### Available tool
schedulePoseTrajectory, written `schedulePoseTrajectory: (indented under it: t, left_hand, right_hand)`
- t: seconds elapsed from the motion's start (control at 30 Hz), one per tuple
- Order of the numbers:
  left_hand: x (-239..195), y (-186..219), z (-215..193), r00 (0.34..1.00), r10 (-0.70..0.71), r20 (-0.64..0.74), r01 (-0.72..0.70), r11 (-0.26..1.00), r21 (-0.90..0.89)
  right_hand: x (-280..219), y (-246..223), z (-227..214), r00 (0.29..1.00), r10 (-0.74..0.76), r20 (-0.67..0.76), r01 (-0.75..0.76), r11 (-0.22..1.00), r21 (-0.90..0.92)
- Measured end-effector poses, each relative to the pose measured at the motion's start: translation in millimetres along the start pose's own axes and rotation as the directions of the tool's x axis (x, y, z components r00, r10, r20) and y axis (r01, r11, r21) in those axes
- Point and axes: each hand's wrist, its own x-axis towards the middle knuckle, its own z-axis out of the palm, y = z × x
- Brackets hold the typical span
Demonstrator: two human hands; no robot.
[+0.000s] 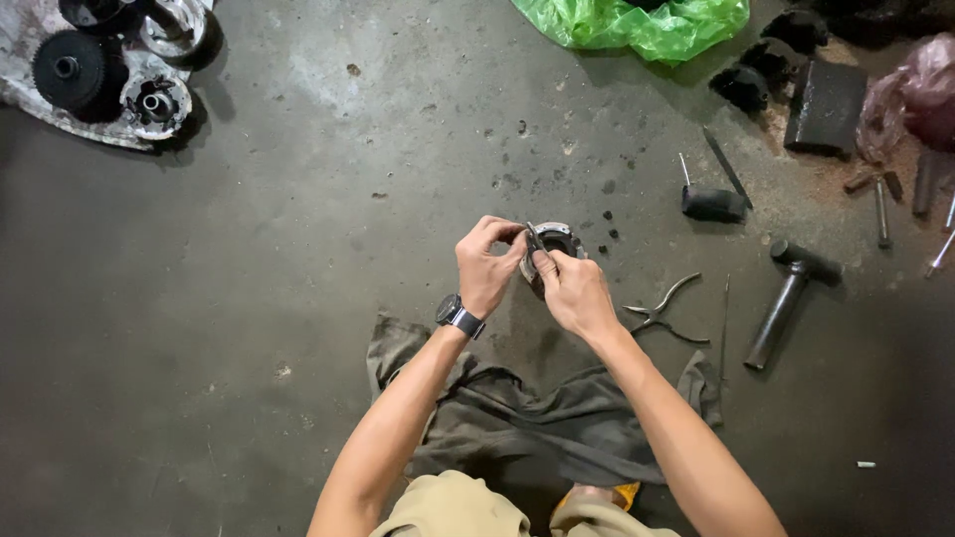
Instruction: The person sits on the floor of a repair workshop, spreads a cloth, and disassembles a round metal clutch hub assembly by hand, prying out internal shoe components with a small hand tool and pliers. They set the worked hub aside and reach for another part at the end.
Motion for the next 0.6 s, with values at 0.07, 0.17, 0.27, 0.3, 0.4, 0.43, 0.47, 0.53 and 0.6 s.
schedulePoseTrajectory:
  t: [0.07, 0.17, 0.27, 0.3, 0.4, 0.43, 0.47, 0.53, 0.6]
  left_hand:
    - [-1, -1, 1, 0.999, 0.037, 0.003, -0.037, 0.999, 0.040]
    - [-3, -2, 3, 0.993, 0.114, -0.017, -0.113, 0.991, 0.067]
    - [-6, 0, 5, 0.995, 0.102, -0.011, -0.101, 0.993, 0.068]
    - [-7, 1, 5, 0.995, 0.102, -0.023, -0.101, 0.994, 0.041]
    - [-9, 2, 5, 0.994, 0.107, -0.022, -0.107, 0.994, 0.035]
    - [-9, 2, 5, 0.994, 0.113, -0.011, -0.113, 0.992, 0.054]
    - [-9, 2, 5, 0.994, 0.113, -0.010, -0.112, 0.992, 0.055]
    - [-10, 1, 5, 0.994, 0.113, -0.007, -0.113, 0.993, 0.044]
    - [-10, -5, 6, 0.994, 0.108, 0.007, -0.108, 0.992, 0.058]
  right_hand:
    - [-1, -2, 0, 1.000, -0.007, -0.009, 0.006, 0.999, -0.044]
    - [0, 1, 2, 0.999, -0.030, -0.032, 0.027, 0.994, -0.107]
    - [0, 8, 7, 0.998, -0.035, -0.060, 0.029, 0.995, -0.094]
    - [0, 9, 7, 0.997, -0.034, -0.070, 0.030, 0.998, -0.062]
    - [-2, 7, 5, 0.997, -0.014, -0.072, 0.014, 1.000, 0.003]
    - [-3, 6, 3, 0.998, 0.004, -0.064, -0.002, 0.999, 0.035]
    - [-2, 6, 3, 0.998, 0.005, -0.063, -0.002, 0.999, 0.036]
    - [-2, 6, 3, 0.999, 0.033, -0.034, -0.030, 0.997, 0.068]
    - [-1, 18, 13, 0.999, 0.025, -0.035, -0.023, 0.998, 0.059]
